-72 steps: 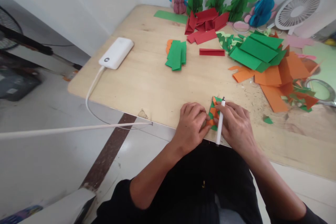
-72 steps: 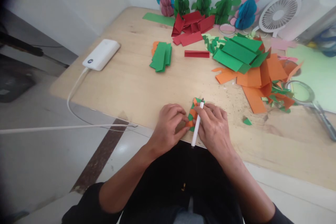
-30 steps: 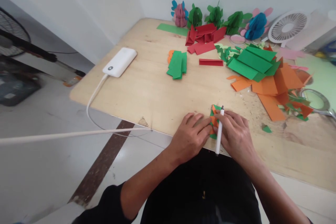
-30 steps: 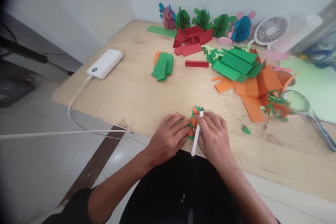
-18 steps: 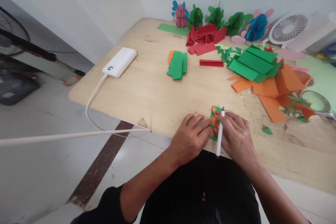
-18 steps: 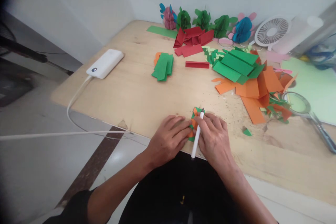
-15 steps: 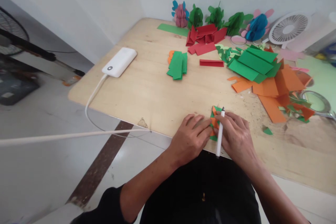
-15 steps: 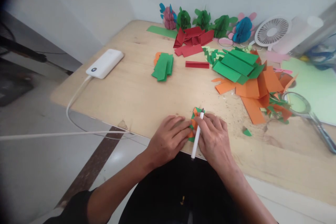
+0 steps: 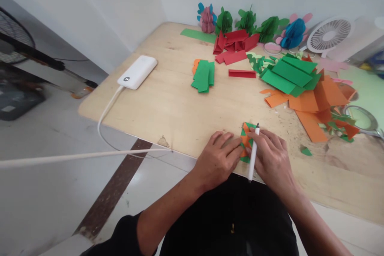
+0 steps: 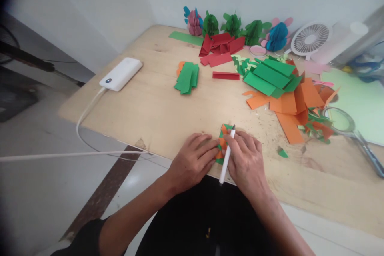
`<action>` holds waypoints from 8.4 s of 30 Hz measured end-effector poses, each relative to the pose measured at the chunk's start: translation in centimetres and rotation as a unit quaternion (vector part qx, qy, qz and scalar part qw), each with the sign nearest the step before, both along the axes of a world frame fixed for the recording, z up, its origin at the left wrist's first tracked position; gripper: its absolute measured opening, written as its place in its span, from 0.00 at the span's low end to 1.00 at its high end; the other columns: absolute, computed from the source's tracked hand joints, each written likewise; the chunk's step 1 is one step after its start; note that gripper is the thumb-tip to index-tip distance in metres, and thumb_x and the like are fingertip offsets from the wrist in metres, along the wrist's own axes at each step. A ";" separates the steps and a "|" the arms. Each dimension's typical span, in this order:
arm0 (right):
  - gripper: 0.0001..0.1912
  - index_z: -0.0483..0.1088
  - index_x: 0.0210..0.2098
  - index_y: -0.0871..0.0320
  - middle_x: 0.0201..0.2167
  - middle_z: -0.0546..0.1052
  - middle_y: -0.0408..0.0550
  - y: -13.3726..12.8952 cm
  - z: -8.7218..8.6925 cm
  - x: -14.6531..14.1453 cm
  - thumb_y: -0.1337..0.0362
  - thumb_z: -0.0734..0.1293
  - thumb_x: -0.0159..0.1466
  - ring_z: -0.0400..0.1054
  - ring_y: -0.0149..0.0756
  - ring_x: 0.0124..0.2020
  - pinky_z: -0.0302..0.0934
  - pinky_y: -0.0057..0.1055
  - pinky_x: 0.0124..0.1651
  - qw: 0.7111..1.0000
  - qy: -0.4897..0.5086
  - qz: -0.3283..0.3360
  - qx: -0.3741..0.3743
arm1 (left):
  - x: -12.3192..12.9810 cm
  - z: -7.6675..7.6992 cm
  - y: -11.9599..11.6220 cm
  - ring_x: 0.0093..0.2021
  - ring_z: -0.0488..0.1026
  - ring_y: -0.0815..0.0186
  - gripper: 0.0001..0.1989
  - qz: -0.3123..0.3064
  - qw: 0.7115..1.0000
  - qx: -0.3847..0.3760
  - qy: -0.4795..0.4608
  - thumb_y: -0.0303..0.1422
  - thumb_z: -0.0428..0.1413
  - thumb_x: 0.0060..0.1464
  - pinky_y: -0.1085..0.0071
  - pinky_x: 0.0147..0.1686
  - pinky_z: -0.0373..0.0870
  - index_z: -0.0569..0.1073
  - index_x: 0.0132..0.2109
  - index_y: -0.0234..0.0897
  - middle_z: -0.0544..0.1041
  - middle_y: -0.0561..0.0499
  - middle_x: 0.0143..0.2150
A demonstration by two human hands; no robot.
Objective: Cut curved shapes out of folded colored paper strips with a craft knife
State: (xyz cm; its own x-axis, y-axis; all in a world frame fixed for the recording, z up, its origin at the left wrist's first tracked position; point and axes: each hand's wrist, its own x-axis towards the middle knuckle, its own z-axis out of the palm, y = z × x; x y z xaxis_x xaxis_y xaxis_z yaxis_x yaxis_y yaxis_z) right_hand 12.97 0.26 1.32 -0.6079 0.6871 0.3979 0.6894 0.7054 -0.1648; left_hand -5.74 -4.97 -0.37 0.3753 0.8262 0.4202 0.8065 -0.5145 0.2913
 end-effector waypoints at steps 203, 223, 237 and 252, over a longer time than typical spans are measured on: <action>0.17 0.67 0.53 0.55 0.48 0.79 0.50 -1.2 0.6 -0.4 0.73 0.60 0.66 0.67 0.45 0.55 0.55 0.40 0.53 0.999 -0.021 0.018 -0.016 | -0.8 0.3 -0.1 0.58 0.68 0.55 0.16 -0.048 0.999 -0.002 0.021 0.31 0.48 0.66 0.52 0.59 0.64 0.71 0.57 0.33 0.73 0.46 0.61; 0.15 0.67 0.52 0.57 0.51 0.78 0.51 -1.3 0.3 -0.3 0.72 0.60 0.67 0.66 0.46 0.55 0.55 0.41 0.52 1.000 -0.023 0.018 -0.010 | -0.8 0.2 0.0 0.57 0.66 0.55 0.17 -0.047 0.997 0.011 0.056 0.30 0.48 0.66 0.51 0.62 0.61 0.70 0.58 0.32 0.73 0.46 0.60; 0.14 0.67 0.53 0.56 0.51 0.78 0.50 -1.3 0.4 -0.3 0.70 0.60 0.68 0.67 0.46 0.55 0.55 0.41 0.52 1.000 -0.021 0.015 -0.013 | -0.8 0.1 -0.1 0.57 0.66 0.54 0.17 -0.047 0.997 0.018 0.056 0.30 0.48 0.66 0.50 0.60 0.62 0.70 0.58 0.31 0.72 0.46 0.61; 0.17 0.66 0.55 0.58 0.50 0.77 0.55 -1.1 -0.2 0.0 0.70 0.59 0.67 0.67 0.46 0.55 0.57 0.41 0.54 1.000 -0.015 0.010 -0.009 | -0.9 0.1 -0.1 0.58 0.66 0.54 0.17 -0.052 0.997 0.012 0.057 0.30 0.48 0.66 0.50 0.60 0.62 0.70 0.58 0.32 0.72 0.44 0.59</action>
State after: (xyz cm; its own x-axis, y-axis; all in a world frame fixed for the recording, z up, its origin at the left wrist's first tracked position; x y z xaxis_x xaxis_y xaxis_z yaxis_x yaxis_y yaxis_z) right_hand 12.95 -0.88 1.10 -0.6327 0.6815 0.3678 0.6801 0.7161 -0.1569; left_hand -6.61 -5.07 -0.23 0.5046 0.7705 0.3894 0.7756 -0.6027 0.1874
